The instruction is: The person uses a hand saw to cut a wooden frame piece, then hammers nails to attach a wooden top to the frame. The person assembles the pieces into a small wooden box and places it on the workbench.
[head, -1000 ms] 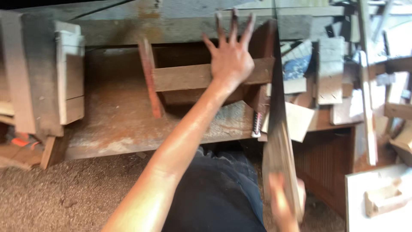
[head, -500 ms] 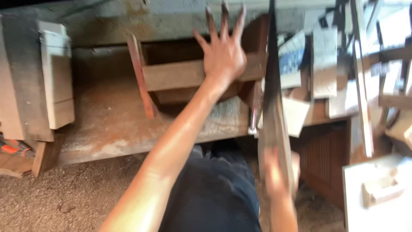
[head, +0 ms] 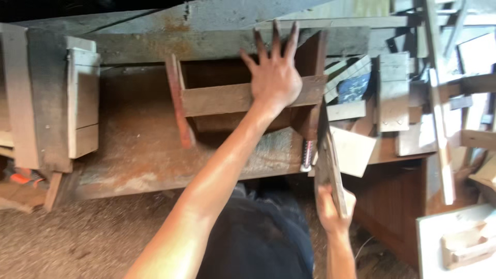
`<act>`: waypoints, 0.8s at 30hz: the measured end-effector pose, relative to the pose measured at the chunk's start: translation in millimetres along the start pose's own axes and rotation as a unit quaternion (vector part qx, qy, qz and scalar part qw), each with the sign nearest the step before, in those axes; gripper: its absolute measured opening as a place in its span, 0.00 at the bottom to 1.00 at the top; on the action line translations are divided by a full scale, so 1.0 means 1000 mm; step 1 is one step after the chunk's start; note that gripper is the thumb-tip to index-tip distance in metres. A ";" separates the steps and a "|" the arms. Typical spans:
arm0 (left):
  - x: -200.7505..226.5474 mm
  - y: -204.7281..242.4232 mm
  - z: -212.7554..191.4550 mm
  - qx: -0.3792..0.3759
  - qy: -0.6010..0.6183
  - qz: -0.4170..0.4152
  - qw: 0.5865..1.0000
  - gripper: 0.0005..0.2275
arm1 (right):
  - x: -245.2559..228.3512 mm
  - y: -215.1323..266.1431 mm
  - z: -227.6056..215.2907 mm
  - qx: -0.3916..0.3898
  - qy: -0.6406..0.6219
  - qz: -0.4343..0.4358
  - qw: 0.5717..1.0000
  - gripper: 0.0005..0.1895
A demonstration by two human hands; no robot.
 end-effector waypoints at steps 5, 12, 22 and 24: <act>-0.001 0.018 0.012 0.030 0.008 0.010 0.999 0.34 | -0.018 0.041 -0.023 0.022 -0.068 0.084 0.994 0.09; -0.015 0.034 -0.024 0.159 0.348 0.057 0.922 0.27 | -0.061 -0.012 -0.019 -0.031 0.155 -0.116 0.981 0.11; -0.032 0.147 -0.036 -0.029 0.515 0.000 0.857 0.22 | -0.005 -0.088 0.031 -0.117 0.503 -0.158 0.842 0.17; -0.037 0.164 -0.023 -0.109 0.525 -0.032 0.844 0.20 | -0.009 -0.094 0.035 -0.203 0.464 -0.066 0.860 0.33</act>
Point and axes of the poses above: each hand's wrist, its own y-axis away from the middle knuckle, its own z-axis out of the palm, x = y × z, the point moved 4 cm from there along -y, towards the middle knuckle, and after that the axes turned 10 degrees about -y, right-handed, at the moved point
